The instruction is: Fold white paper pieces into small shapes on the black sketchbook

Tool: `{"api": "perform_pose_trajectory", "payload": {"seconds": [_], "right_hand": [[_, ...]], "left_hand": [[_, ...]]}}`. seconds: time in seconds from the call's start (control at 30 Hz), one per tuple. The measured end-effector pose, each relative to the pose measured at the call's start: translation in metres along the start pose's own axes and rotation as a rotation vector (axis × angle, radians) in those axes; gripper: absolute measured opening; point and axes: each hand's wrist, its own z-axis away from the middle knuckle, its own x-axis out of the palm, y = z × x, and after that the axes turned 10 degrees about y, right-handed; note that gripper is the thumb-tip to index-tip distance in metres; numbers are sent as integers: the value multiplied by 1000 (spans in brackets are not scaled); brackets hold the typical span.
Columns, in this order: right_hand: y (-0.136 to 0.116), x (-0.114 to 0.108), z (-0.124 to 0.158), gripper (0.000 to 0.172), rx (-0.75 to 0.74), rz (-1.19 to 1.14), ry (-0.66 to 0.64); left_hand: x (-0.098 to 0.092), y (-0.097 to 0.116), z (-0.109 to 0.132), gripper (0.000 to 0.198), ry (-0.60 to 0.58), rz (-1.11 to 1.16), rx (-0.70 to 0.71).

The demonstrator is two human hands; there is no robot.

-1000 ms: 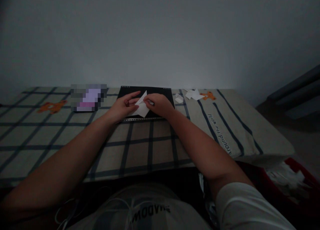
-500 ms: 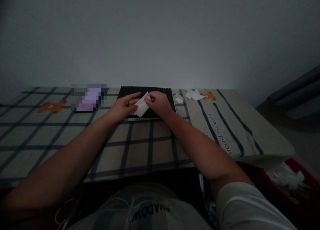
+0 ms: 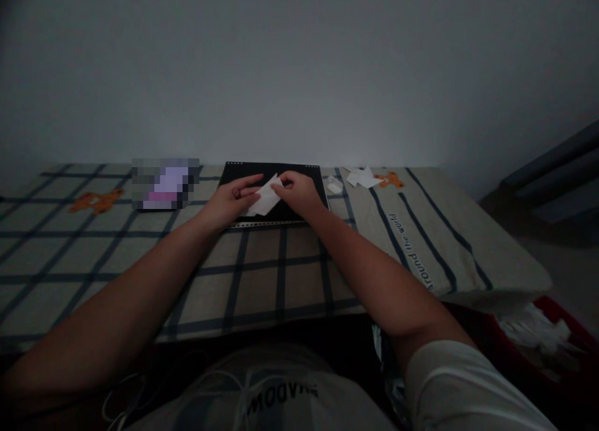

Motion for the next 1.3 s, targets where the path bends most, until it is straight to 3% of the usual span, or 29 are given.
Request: {"api": "perform_pose_trajectory", "payload": {"seconds": [0.2,0.37,0.67,0.97,1.3], "right_hand": [[-6,-1,1,15,6,23,-20],[-8,-2,0,16,4,66,-13],[-6,2,0,15,99,-105,-22],[-26,-4,7,8,-16,71,-42],[-26,-2,7,7,-12,135,-28]], "left_hand": [[-4,-1,0,66,77,-95,-26],[-4,5,2,66,58,-134,-14],[-3,14,5,66,103,-156,-39],[0,18,8,25,166,-333,-59],[1,22,8,15,159,-368,-51]]}}
